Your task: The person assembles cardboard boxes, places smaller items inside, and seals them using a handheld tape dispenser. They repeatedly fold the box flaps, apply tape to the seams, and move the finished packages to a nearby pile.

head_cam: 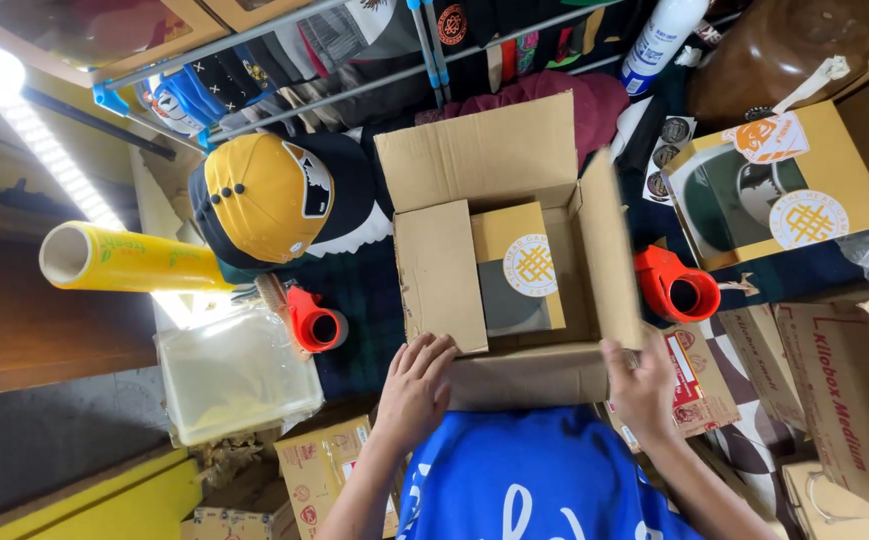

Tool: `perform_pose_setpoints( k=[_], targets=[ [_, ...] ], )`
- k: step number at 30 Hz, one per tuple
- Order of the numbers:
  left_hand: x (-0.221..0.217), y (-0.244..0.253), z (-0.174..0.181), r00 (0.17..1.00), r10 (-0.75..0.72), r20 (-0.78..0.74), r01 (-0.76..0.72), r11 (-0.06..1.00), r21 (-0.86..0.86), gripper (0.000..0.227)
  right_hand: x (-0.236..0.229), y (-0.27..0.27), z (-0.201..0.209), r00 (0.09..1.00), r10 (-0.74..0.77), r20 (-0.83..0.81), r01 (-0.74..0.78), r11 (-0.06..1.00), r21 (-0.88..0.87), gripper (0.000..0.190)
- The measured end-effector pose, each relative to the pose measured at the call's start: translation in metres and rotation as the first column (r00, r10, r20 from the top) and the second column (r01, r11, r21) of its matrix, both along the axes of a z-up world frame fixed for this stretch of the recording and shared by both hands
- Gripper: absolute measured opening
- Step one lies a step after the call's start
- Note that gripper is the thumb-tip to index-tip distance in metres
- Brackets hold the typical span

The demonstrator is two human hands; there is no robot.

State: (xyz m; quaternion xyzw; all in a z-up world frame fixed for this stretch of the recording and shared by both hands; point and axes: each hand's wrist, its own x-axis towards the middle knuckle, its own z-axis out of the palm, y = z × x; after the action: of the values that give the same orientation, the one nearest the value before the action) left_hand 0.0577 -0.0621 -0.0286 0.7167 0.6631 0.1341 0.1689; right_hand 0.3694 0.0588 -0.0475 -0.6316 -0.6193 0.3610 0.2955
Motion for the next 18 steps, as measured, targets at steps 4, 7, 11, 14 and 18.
perform_pose_setpoints(
  k=[4,7,11,14,18],
  targets=[
    [-0.011,-0.021,-0.021,0.994,-0.038,-0.105,0.034,0.999,-0.039,0.083,0.008,0.01,-0.006,0.886,0.425,0.183,-0.456,0.868,0.194,0.057],
    [-0.021,-0.029,-0.037,0.933,-0.148,-0.328,0.141,0.989,-0.045,0.112,0.008,0.019,0.012,0.642,0.69,0.333,-0.645,0.722,-0.251,0.064],
    [-0.036,-0.028,-0.063,0.931,-0.118,-0.346,0.158,0.983,0.09,0.085,0.026,0.033,0.008,0.596,0.72,0.356,-0.7,0.683,-0.209,0.061],
    [-0.047,-0.026,-0.062,0.925,-0.164,-0.344,0.202,0.977,0.076,0.085,0.03,0.05,0.024,0.4,0.766,0.504,-0.771,0.578,-0.268,0.072],
    [-0.05,-0.022,-0.044,0.959,-0.177,-0.22,0.19,0.981,0.043,0.06,0.042,0.064,-0.021,0.53,0.768,0.359,-0.829,0.558,0.032,0.055]
  ],
)
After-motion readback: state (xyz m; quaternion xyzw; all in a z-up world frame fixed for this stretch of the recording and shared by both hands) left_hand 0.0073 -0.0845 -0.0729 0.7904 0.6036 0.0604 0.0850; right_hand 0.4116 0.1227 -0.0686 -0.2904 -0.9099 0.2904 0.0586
